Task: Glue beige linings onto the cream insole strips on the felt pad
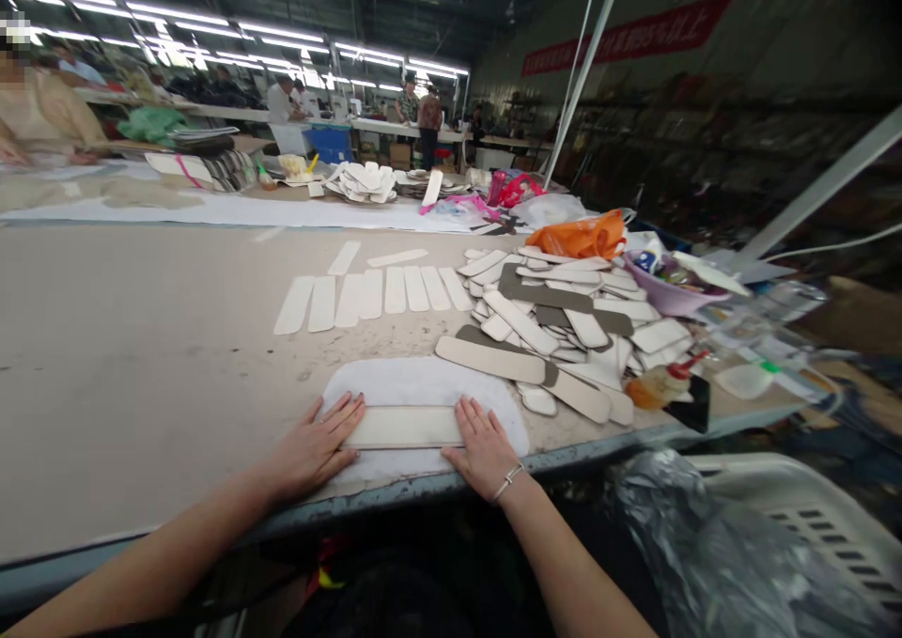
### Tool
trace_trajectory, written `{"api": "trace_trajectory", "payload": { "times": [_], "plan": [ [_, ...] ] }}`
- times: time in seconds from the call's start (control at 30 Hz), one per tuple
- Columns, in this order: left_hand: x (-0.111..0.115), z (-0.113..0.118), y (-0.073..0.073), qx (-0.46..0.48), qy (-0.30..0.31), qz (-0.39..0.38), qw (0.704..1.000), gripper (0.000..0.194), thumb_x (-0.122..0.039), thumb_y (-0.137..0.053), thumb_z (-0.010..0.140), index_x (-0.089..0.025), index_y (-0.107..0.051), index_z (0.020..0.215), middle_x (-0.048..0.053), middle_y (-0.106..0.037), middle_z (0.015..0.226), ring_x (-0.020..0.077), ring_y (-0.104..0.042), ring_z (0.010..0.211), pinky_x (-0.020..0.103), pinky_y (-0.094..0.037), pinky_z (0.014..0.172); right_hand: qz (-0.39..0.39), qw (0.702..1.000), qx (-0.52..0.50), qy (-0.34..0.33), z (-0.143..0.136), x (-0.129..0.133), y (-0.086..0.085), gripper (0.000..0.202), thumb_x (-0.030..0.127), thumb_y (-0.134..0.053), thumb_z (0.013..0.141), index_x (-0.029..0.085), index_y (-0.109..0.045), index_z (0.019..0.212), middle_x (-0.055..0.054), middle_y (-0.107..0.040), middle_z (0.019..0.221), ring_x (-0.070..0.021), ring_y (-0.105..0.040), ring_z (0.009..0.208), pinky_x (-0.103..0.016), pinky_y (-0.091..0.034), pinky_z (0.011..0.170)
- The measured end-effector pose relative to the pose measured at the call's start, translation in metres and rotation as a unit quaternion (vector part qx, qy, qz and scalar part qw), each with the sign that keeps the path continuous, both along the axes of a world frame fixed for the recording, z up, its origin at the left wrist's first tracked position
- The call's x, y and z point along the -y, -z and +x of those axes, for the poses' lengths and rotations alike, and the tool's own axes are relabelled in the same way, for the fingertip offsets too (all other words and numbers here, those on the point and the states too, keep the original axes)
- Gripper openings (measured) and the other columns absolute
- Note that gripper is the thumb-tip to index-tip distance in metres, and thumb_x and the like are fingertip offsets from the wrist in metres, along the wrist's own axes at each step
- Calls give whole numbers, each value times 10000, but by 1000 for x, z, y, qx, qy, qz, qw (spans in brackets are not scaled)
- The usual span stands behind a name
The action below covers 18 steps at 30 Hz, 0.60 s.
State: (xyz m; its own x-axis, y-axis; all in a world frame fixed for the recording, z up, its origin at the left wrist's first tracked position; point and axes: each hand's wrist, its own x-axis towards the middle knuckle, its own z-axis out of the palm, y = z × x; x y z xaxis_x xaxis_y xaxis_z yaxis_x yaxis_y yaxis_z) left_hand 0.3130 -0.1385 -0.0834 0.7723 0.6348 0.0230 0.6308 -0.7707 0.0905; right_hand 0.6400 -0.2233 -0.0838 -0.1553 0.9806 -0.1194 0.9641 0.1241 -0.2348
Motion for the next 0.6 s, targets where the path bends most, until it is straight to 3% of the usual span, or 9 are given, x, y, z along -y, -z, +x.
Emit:
{"api": "trace_trajectory", "payload": {
  "times": [0.17, 0.3, 0.4, 0.5, 0.6],
  "plan": [
    [-4, 0, 17, 36, 5, 35, 999, 672, -512, -404, 877, -266, -135, 1442, 67, -299, 1470, 250, -282, 1358, 449, -164, 1109, 33, 999, 11, 32, -35, -4, -19, 872, 673, -305, 856, 60, -146, 1455, -141, -59, 1513, -281, 0, 1396, -541, -25, 1105],
    [-8, -3, 28, 34, 14, 70, 997, 681, -513, -402, 878, -271, -109, 1443, 55, -294, 1474, 262, -285, 1355, 466, -171, 1095, 90, 990, -42, -101, -92, -10, -27, 822, 652, -263, 880, 91, -110, 1461, -97, -73, 1522, -217, 7, 1400, -484, -61, 1128],
    [-9, -4, 31, 28, 18, 81, 996, 665, -508, -392, 883, -271, -117, 1442, 52, -301, 1471, 263, -302, 1347, 467, -188, 1084, 82, 984, -66, -143, -114, -16, -20, 788, 637, -233, 893, 86, -153, 1452, -100, -127, 1516, -197, -40, 1400, -447, -94, 1133],
    [-9, -4, 30, 29, 15, 71, 997, 652, -506, -390, 885, -274, -139, 1440, 46, -309, 1468, 257, -308, 1345, 463, -195, 1085, 58, 989, -61, -123, -96, -18, -12, 765, 628, -233, 898, 93, -197, 1444, -101, -150, 1512, -197, -73, 1397, -443, -97, 1133],
    [-9, -3, 28, 45, 8, 51, 998, 650, -512, -404, 878, -281, -165, 1436, 44, -320, 1465, 247, -313, 1344, 447, -200, 1094, 28, 996, -42, -74, -50, -15, -11, 781, 638, -238, 893, 91, -192, 1448, -99, -135, 1515, -210, -82, 1396, -446, -94, 1131]
  ]
}}
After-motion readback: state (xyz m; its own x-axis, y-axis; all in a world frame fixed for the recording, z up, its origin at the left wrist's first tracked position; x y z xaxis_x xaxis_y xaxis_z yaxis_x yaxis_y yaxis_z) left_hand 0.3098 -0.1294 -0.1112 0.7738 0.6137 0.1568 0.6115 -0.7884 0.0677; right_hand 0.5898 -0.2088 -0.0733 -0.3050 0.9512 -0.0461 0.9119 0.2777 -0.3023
